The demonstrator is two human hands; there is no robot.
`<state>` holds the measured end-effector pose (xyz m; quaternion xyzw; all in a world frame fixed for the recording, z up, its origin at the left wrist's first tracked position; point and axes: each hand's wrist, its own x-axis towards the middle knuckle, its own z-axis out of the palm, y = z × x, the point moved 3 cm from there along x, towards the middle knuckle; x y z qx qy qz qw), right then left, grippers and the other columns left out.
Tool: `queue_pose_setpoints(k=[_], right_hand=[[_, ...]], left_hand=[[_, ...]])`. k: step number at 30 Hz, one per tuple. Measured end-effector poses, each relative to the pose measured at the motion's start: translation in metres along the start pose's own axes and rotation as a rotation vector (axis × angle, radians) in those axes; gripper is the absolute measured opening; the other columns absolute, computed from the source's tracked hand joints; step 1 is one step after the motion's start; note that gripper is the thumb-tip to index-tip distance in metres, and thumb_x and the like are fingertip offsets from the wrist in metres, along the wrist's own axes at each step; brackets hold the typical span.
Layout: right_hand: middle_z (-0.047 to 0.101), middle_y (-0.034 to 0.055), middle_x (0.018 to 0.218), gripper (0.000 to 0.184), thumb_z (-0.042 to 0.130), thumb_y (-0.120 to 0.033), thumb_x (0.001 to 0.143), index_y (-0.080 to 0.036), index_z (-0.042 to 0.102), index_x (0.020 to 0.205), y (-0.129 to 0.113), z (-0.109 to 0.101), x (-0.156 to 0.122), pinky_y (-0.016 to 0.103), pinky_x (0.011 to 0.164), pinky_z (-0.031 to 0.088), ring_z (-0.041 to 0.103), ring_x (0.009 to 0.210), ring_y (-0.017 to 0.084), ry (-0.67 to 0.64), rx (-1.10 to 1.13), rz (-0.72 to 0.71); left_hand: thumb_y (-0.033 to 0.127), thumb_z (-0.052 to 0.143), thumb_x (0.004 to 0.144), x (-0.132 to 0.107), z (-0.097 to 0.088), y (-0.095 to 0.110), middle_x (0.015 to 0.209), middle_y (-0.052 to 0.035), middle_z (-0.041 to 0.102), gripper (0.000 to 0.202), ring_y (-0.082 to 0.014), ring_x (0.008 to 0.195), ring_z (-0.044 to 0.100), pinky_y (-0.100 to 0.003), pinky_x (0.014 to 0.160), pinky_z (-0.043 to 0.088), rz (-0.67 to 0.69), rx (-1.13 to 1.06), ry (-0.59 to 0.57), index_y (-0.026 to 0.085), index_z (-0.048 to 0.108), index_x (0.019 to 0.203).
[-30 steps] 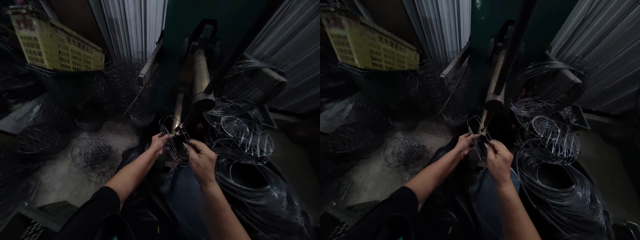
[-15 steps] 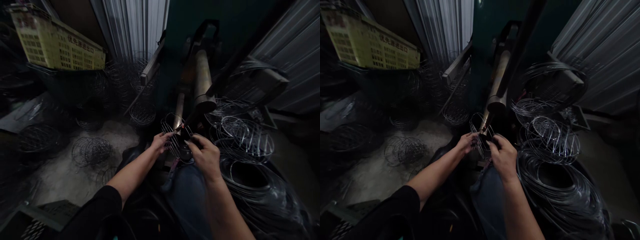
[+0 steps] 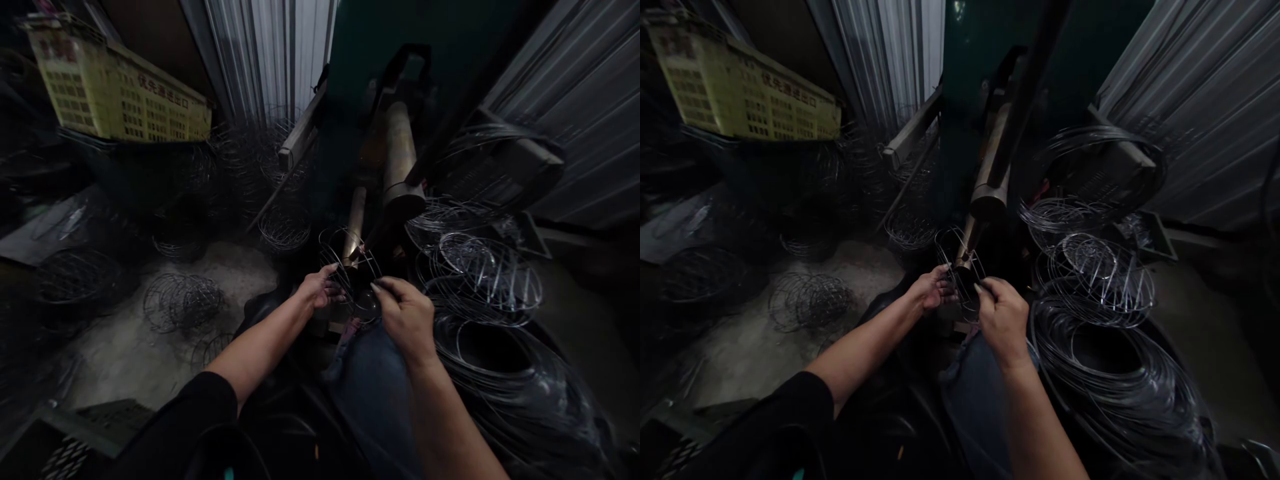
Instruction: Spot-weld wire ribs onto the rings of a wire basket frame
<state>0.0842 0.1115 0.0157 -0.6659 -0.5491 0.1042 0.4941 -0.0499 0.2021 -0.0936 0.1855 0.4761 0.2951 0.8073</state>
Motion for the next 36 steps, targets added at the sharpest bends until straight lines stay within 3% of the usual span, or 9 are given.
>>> queue_pose_setpoints(k=[7,10,12,14,16,19,22,30,36], right_hand=[[0.07,0.0074,0.074,0.027,0.056,-0.041,0.075,-0.019,0.07,0.071,-0.002,0.008,0.023,0.035,0.071,0.051,0.065,0.071,0.023,-0.025,-0.057,0.029],[0.072,0.0086,0.087,0.026,0.06,-0.041,0.077,-0.019,0.072,0.077,0.0,-0.001,0.01,0.036,0.079,0.052,0.067,0.081,0.024,0.004,-0.04,0.02],[0.072,0.0099,0.1,0.025,0.066,-0.043,0.077,-0.019,0.073,0.082,0.011,-0.01,-0.008,0.037,0.083,0.052,0.067,0.091,0.025,0.034,0.002,0.067],[0.071,0.0106,0.105,0.027,0.07,-0.043,0.074,-0.019,0.073,0.085,0.03,-0.014,-0.032,0.038,0.084,0.054,0.067,0.095,0.026,0.043,0.06,0.159],[0.072,0.0107,0.102,0.028,0.072,-0.044,0.072,-0.019,0.074,0.086,0.048,-0.013,-0.054,0.04,0.084,0.054,0.068,0.094,0.027,0.027,0.109,0.228],[0.073,0.0099,0.095,0.027,0.072,-0.043,0.071,-0.019,0.075,0.082,0.062,-0.006,-0.075,0.042,0.085,0.054,0.069,0.089,0.026,0.061,0.146,0.241],[0.073,0.0077,0.09,0.023,0.071,-0.042,0.073,-0.02,0.075,0.08,0.053,-0.002,-0.073,0.038,0.081,0.056,0.069,0.083,0.023,0.096,0.163,0.184],[0.073,0.0075,0.083,0.021,0.057,-0.032,0.084,-0.019,0.072,0.082,0.003,0.0,-0.027,0.034,0.077,0.055,0.069,0.077,0.022,0.111,-0.011,-0.064],[0.072,0.008,0.075,0.025,0.051,-0.033,0.082,-0.019,0.07,0.074,-0.003,0.011,0.001,0.033,0.068,0.052,0.067,0.07,0.023,0.066,-0.148,-0.095]], left_hand=[[0.049,0.062,0.081,0.011,0.004,0.002,0.069,-0.005,0.06,0.043,-0.0178,0.059,0.062,-0.03,0.058,0.054,-0.055,-0.02,0.015,0.013,0.055,0.104],[0.058,0.053,0.084,0.007,-0.004,-0.002,0.077,-0.0111,0.063,0.056,-0.0225,0.067,0.065,-0.036,0.064,0.055,0.011,0.182,0.017,0.008,0.057,0.108],[0.055,0.053,0.083,0.0,-0.014,0.001,0.095,-0.0158,0.066,0.056,-0.0278,0.087,0.066,-0.042,0.077,0.055,0.308,0.438,0.084,0.008,0.059,0.113],[0.041,0.061,0.078,-0.012,-0.022,0.005,0.12,-0.015,0.062,0.052,-0.0302,0.113,0.058,-0.045,0.097,0.048,0.767,0.737,0.12,0.014,0.06,0.121],[0.03,0.066,0.071,-0.02,-0.023,0.002,0.136,-0.0114,0.054,0.059,-0.0298,0.129,0.046,-0.046,0.11,0.036,1.137,1.012,0.043,0.019,0.057,0.129],[0.03,0.07,0.069,-0.018,-0.02,-0.006,0.138,-0.013,0.053,0.067,-0.0306,0.132,0.044,-0.046,0.112,0.035,1.357,1.2,-0.056,0.018,0.055,0.132],[0.037,0.075,0.068,-0.013,-0.015,-0.005,0.132,-0.0142,0.057,0.069,-0.0296,0.125,0.051,-0.044,0.108,0.041,1.36,1.167,-0.034,0.017,0.057,0.131],[0.039,0.085,0.06,-0.02,-0.015,0.009,0.12,-0.013,0.063,0.071,-0.0278,0.112,0.06,-0.041,0.102,0.047,1.296,0.916,-0.011,0.015,0.062,0.123],[0.032,0.089,0.054,-0.005,-0.013,0.015,0.118,-0.0155,0.064,0.074,-0.0278,0.11,0.061,-0.042,0.101,0.049,1.24,0.815,0.021,0.01,0.063,0.12]])
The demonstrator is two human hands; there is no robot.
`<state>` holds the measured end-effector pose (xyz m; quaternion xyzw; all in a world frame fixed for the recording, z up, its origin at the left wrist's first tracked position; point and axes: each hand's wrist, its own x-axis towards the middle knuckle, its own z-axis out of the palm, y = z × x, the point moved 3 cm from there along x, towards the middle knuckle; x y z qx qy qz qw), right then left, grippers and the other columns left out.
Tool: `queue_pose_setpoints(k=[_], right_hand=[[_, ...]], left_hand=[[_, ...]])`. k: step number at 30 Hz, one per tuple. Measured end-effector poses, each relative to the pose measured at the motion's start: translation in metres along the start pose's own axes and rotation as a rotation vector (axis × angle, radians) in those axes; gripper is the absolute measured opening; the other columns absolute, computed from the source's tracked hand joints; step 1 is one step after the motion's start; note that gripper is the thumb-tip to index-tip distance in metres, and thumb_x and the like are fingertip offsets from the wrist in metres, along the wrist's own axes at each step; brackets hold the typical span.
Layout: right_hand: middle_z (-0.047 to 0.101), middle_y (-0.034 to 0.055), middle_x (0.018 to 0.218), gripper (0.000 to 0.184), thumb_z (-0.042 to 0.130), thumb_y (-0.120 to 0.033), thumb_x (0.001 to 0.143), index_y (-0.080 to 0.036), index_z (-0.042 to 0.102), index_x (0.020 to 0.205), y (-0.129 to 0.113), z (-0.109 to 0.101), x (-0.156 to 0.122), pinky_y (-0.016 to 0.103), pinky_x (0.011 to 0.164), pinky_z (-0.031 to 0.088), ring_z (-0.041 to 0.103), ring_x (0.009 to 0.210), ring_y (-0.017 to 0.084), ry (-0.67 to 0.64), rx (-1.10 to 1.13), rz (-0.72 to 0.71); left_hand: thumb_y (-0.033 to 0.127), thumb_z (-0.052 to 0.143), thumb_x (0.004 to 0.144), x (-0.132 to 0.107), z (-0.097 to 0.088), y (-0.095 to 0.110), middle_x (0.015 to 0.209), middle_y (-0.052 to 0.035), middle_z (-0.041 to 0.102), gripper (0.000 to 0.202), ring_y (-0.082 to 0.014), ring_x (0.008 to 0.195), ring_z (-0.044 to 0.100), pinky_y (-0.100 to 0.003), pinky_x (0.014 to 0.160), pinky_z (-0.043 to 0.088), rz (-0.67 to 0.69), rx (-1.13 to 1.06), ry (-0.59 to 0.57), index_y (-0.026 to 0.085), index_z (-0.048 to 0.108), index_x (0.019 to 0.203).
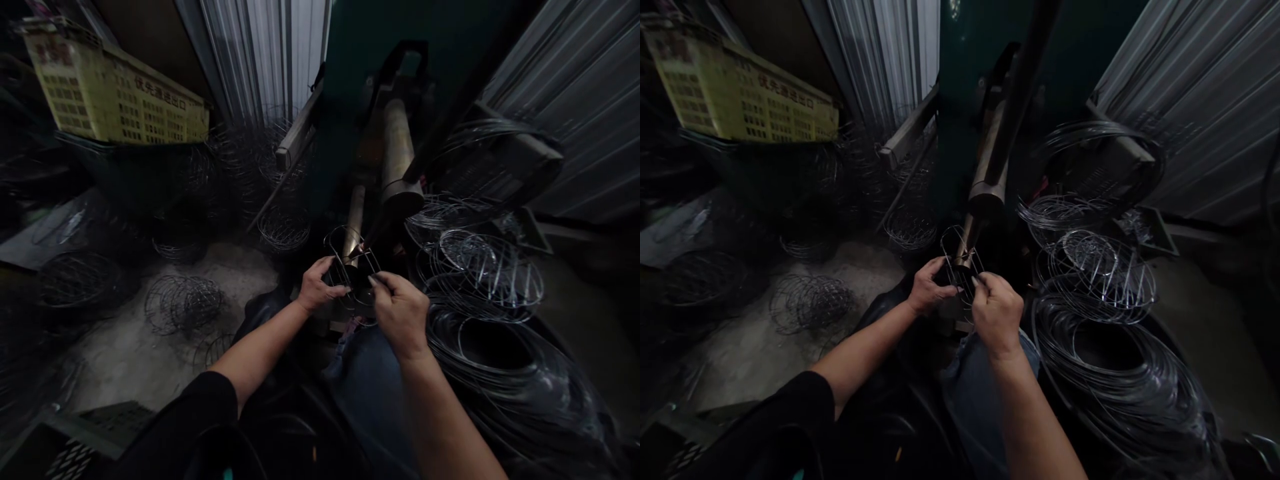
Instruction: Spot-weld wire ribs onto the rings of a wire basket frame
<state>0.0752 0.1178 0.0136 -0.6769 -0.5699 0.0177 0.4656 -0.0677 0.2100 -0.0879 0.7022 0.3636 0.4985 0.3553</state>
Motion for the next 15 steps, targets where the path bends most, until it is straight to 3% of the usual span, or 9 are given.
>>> queue_pose_setpoints(k=[6,11,15], right_hand=[[0.072,0.0088,0.079,0.026,0.053,-0.037,0.081,-0.019,0.071,0.076,-0.003,-0.001,0.009,0.035,0.073,0.053,0.068,0.075,0.024,-0.013,0.002,0.038],[0.069,0.0108,0.111,0.025,0.068,-0.042,0.077,-0.019,0.072,0.086,0.011,-0.024,-0.028,0.037,0.082,0.054,0.067,0.097,0.026,-0.003,0.129,0.177],[0.073,0.0091,0.093,0.026,0.071,-0.044,0.071,-0.019,0.074,0.08,0.028,-0.033,-0.057,0.04,0.081,0.055,0.069,0.087,0.026,-0.086,0.224,0.351]], left_hand=[[0.032,0.09,0.052,0.0,0.003,0.001,0.118,-0.0129,0.064,0.074,-0.0275,0.111,0.06,-0.044,0.102,0.047,-0.064,-0.048,0.0,0.014,0.064,0.119],[0.031,0.09,0.052,-0.006,0.006,0.001,0.118,-0.0113,0.063,0.074,-0.0271,0.112,0.06,-0.042,0.102,0.048,-0.159,-0.258,-0.031,0.016,0.065,0.119],[0.027,0.093,0.044,-0.009,0.008,-0.004,0.117,-0.0097,0.063,0.08,-0.0262,0.109,0.06,-0.041,0.098,0.051,-0.32,-0.432,-0.009,0.015,0.065,0.118]])
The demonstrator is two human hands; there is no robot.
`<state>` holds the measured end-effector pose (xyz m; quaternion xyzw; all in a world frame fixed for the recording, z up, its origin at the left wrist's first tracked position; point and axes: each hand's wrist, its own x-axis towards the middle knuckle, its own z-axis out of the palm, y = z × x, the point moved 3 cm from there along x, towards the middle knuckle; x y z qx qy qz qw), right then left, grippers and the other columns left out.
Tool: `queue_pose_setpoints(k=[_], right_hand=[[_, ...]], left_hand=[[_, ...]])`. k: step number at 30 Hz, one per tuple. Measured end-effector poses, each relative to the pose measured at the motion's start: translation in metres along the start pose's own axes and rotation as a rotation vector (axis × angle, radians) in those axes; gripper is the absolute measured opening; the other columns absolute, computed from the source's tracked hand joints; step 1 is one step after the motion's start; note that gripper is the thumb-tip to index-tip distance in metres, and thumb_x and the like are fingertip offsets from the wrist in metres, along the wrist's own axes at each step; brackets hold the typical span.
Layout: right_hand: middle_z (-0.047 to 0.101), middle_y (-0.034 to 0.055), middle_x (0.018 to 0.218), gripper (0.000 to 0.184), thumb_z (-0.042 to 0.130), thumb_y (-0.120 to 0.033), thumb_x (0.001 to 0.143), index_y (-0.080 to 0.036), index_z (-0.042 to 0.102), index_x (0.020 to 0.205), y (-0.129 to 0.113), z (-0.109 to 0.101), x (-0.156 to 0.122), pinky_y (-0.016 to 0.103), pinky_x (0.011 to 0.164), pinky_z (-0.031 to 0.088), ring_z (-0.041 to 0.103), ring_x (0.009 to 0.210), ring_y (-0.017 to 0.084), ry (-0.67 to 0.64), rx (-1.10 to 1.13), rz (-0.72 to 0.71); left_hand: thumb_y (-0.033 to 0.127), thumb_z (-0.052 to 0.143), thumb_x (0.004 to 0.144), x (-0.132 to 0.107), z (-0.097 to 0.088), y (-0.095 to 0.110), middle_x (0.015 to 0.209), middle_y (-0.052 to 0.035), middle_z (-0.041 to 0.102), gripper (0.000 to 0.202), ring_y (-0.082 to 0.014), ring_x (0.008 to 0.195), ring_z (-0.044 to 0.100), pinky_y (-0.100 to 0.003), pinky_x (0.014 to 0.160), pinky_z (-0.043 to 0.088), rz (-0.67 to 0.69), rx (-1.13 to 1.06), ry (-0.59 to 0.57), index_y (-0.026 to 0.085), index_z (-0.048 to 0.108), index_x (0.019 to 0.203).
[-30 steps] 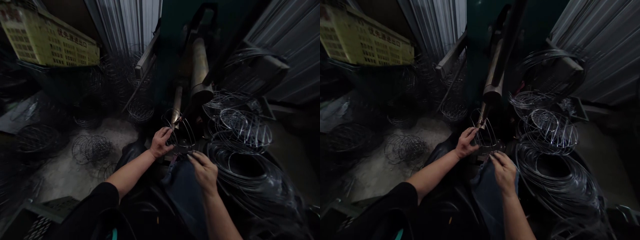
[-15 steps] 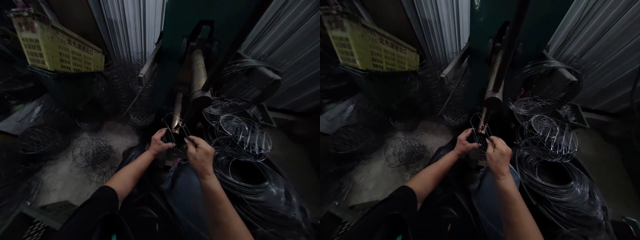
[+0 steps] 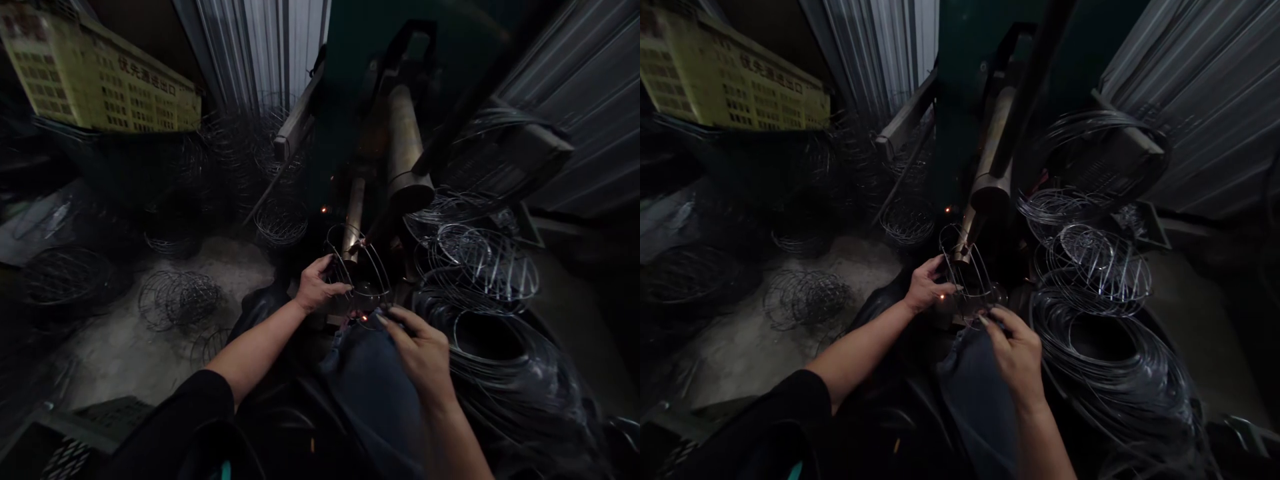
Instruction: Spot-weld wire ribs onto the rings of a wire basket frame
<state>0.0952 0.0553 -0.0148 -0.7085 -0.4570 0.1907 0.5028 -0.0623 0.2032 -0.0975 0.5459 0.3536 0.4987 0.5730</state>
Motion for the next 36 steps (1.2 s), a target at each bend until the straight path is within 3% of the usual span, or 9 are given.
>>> queue_pose_setpoints(k=[3,7,12,18,23,26,28,32,36], right_hand=[[0.073,0.0066,0.085,0.024,0.069,-0.041,0.073,-0.02,0.075,0.081,-0.004,0.003,0.005,0.036,0.077,0.055,0.068,0.08,0.024,-0.034,0.056,-0.002],[0.072,0.0053,0.078,0.024,0.065,-0.041,0.074,-0.019,0.074,0.08,-0.026,0.014,0.029,0.031,0.068,0.053,0.066,0.07,0.021,-0.065,0.013,-0.053],[0.071,0.0052,0.069,0.026,0.061,-0.041,0.069,-0.019,0.074,0.073,-0.045,0.027,0.061,0.031,0.063,0.048,0.064,0.066,0.022,-0.117,-0.055,-0.072],[0.07,0.0046,0.066,0.024,0.061,-0.039,0.068,-0.018,0.074,0.072,-0.047,0.031,0.076,0.03,0.059,0.046,0.063,0.062,0.021,-0.123,-0.099,-0.062],[0.074,0.0055,0.085,0.019,0.068,-0.034,0.071,-0.018,0.075,0.079,-0.039,0.02,0.071,0.032,0.071,0.052,0.068,0.078,0.022,-0.162,0.015,-0.091],[0.073,0.0077,0.097,0.019,0.074,-0.034,0.069,-0.018,0.075,0.08,-0.023,-0.001,0.061,0.035,0.082,0.054,0.068,0.089,0.024,-0.032,0.143,-0.07],[0.074,0.0077,0.092,0.022,0.076,-0.035,0.069,-0.018,0.076,0.082,-0.009,-0.014,0.05,0.036,0.079,0.055,0.069,0.084,0.024,0.025,0.122,-0.01],[0.073,0.0058,0.073,0.03,0.075,-0.04,0.069,-0.017,0.077,0.087,0.015,-0.025,0.026,0.036,0.067,0.057,0.067,0.063,0.022,-0.051,0.046,0.089],[0.074,0.0052,0.079,0.032,0.071,-0.042,0.071,-0.019,0.076,0.093,0.022,-0.022,0.015,0.039,0.078,0.056,0.069,0.073,0.024,-0.103,-0.045,0.004]], left_hand=[[0.023,0.093,0.039,0.0,0.002,-0.003,0.111,-0.008,0.065,0.082,-0.0238,0.101,0.063,-0.04,0.093,0.053,-0.147,-0.154,0.053,0.012,0.066,0.115],[0.021,0.091,0.041,0.003,0.005,0.002,0.094,-0.005,0.071,0.076,-0.0184,0.084,0.065,-0.037,0.086,0.055,-0.291,-0.284,0.049,0.012,0.067,0.113],[0.019,0.089,0.046,0.015,0.005,0.012,0.084,-0.0039,0.072,0.063,-0.0149,0.072,0.064,-0.029,0.075,0.054,-0.29,-0.346,0.073,0.011,0.069,0.105],[0.02,0.088,0.046,0.019,0.011,0.009,0.081,-0.0023,0.071,0.052,-0.0132,0.07,0.063,-0.027,0.074,0.051,-0.323,-0.364,0.071,0.011,0.071,0.094],[0.021,0.086,0.049,0.017,0.016,-0.001,0.085,-0.0031,0.071,0.048,-0.0142,0.073,0.064,-0.028,0.075,0.05,-0.328,-0.384,0.066,0.013,0.071,0.094],[0.021,0.087,0.049,0.017,0.015,-0.003,0.087,-0.0034,0.071,0.052,-0.0144,0.075,0.064,-0.029,0.077,0.05,-0.32,-0.376,0.07,0.013,0.071,0.097],[0.022,0.087,0.049,0.017,0.015,-0.002,0.089,-0.0034,0.071,0.052,-0.0145,0.077,0.064,-0.029,0.078,0.05,-0.316,-0.366,0.06,0.013,0.071,0.098],[0.023,0.086,0.051,0.016,0.016,0.003,0.091,-0.0032,0.07,0.048,-0.0144,0.081,0.063,-0.027,0.078,0.049,-0.314,-0.36,0.035,0.014,0.071,0.096],[0.018,0.085,0.047,0.013,0.021,0.003,0.093,-0.001,0.069,0.058,-0.0131,0.081,0.061,-0.027,0.077,0.048,-0.338,-0.368,0.053,0.016,0.068,0.102]])
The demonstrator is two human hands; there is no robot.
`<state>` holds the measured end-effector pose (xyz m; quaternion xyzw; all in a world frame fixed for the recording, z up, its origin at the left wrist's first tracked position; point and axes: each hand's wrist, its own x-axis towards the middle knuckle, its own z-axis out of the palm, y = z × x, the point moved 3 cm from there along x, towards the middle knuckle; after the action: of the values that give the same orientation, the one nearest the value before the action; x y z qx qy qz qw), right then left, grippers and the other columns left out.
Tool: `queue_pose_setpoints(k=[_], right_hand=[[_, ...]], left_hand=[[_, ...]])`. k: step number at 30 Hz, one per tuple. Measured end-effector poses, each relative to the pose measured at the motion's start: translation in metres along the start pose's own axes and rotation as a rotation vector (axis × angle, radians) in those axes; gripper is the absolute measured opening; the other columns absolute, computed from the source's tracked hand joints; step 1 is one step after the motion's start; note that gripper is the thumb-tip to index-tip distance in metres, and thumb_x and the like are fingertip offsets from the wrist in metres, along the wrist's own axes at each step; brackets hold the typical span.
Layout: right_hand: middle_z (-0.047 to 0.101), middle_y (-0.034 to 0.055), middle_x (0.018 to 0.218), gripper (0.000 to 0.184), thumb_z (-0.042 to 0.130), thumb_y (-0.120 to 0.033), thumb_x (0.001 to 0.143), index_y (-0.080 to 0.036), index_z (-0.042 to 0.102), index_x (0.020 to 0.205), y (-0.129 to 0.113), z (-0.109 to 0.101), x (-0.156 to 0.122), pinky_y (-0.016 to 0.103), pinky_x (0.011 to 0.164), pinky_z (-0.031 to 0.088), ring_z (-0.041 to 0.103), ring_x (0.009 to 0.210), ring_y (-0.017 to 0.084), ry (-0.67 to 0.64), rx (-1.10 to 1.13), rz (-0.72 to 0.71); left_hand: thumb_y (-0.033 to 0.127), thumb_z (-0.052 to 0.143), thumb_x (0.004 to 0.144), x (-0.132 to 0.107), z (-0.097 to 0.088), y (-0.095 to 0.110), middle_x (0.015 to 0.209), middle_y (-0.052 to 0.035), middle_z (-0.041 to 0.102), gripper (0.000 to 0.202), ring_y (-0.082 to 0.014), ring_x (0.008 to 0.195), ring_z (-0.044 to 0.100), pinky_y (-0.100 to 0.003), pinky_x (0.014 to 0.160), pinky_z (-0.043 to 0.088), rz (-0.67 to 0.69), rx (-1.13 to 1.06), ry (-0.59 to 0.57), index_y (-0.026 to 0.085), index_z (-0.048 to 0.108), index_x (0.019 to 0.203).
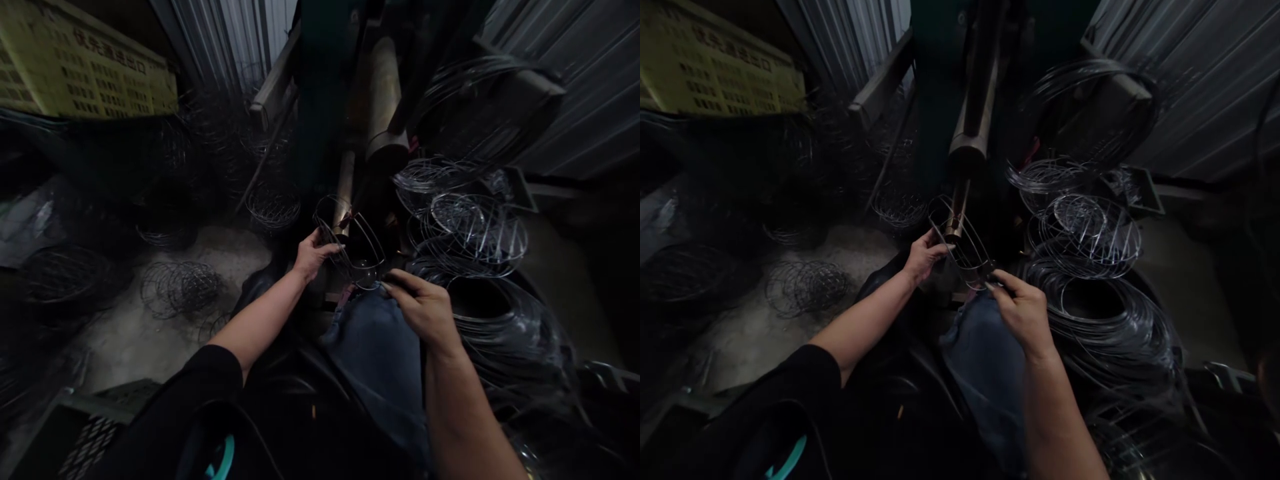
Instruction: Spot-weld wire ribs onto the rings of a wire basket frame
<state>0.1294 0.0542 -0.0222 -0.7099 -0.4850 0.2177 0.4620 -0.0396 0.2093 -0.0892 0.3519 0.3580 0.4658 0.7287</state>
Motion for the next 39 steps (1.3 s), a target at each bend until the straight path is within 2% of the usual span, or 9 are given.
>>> queue_pose_setpoints(k=[6,11,18,24,29,31,33,37,39], right_hand=[[0.071,0.002,0.066,0.03,0.071,-0.041,0.073,-0.019,0.076,0.092,0.0,0.004,0.005,0.031,0.061,0.054,0.067,0.056,0.021,-0.032,-0.049,-0.013],[0.068,0.0002,0.06,0.024,0.072,-0.036,0.069,-0.018,0.076,0.084,-0.003,0.004,0.012,0.03,0.056,0.05,0.062,0.05,0.018,0.002,-0.069,-0.047],[0.07,0.0014,0.069,0.018,0.07,-0.034,0.069,-0.019,0.075,0.078,-0.008,0.002,0.013,0.032,0.066,0.052,0.065,0.065,0.02,0.066,-0.122,-0.144],[0.071,0.0024,0.071,0.02,0.066,-0.036,0.072,-0.019,0.074,0.078,-0.004,0.006,0.011,0.033,0.068,0.052,0.066,0.066,0.021,0.068,-0.126,-0.159],[0.073,0.0079,0.094,0.032,0.066,-0.04,0.072,-0.018,0.073,0.095,0.001,0.005,0.007,0.038,0.08,0.053,0.068,0.085,0.026,0.183,-0.238,-0.278],[0.073,0.0082,0.098,0.038,0.067,-0.042,0.072,-0.018,0.071,0.101,0.003,0.005,0.006,0.038,0.08,0.054,0.068,0.087,0.025,0.153,-0.188,-0.229],[0.073,0.0064,0.093,0.036,0.067,-0.041,0.074,-0.019,0.07,0.102,0.003,0.007,0.005,0.036,0.076,0.055,0.069,0.082,0.023,0.114,-0.106,-0.191],[0.073,0.0061,0.093,0.018,0.063,-0.034,0.08,-0.022,0.072,0.09,-0.011,0.012,0.006,0.035,0.079,0.055,0.068,0.084,0.022,0.067,-0.043,-0.329],[0.072,0.0067,0.094,0.016,0.061,-0.032,0.083,-0.022,0.073,0.085,-0.018,0.016,0.009,0.035,0.081,0.055,0.068,0.087,0.022,0.034,-0.053,-0.371]], left_hand=[[0.019,0.084,0.047,-0.003,0.005,-0.006,0.08,0.0012,0.066,0.051,-0.0113,0.072,0.058,-0.026,0.074,0.046,-0.015,0.004,0.002,0.015,0.067,0.095],[0.018,0.083,0.047,-0.003,0.005,-0.008,0.078,0.0003,0.067,0.053,-0.0118,0.072,0.059,-0.025,0.071,0.045,-0.027,0.013,0.015,0.014,0.066,0.097],[0.019,0.084,0.047,-0.001,0.003,-0.008,0.077,0.0005,0.066,0.054,-0.0121,0.07,0.059,-0.025,0.069,0.045,-0.02,0.035,-0.007,0.014,0.066,0.098],[0.019,0.083,0.047,0.001,0.001,-0.01,0.079,-0.0001,0.068,0.056,-0.0118,0.07,0.06,-0.024,0.067,0.044,-0.02,0.032,0.009,0.015,0.066,0.101],[0.02,0.083,0.047,0.001,0.0,-0.01,0.077,0.001,0.067,0.051,-0.0102,0.066,0.057,-0.023,0.064,0.044,-0.003,0.021,-0.021,0.014,0.068,0.096],[0.02,0.082,0.047,0.0,-0.001,-0.009,0.075,0.0017,0.066,0.048,-0.0097,0.064,0.057,-0.023,0.063,0.044,-0.009,0.015,-0.022,0.014,0.067,0.093],[0.02,0.082,0.047,-0.001,-0.002,-0.009,0.075,0.0016,0.065,0.046,-0.0096,0.063,0.057,-0.023,0.062,0.044,-0.027,0.004,-0.022,0.014,0.067,0.09],[0.019,0.083,0.047,-0.004,-0.006,-0.008,0.074,0.0002,0.065,0.043,-0.0117,0.065,0.06,-0.026,0.064,0.047,-0.112,-0.021,0.019,0.015,0.066,0.086],[0.019,0.084,0.047,-0.004,-0.009,-0.006,0.075,-0.0016,0.067,0.044,-0.0129,0.067,0.062,-0.027,0.065,0.048,-0.136,-0.027,0.039,0.014,0.067,0.087]])
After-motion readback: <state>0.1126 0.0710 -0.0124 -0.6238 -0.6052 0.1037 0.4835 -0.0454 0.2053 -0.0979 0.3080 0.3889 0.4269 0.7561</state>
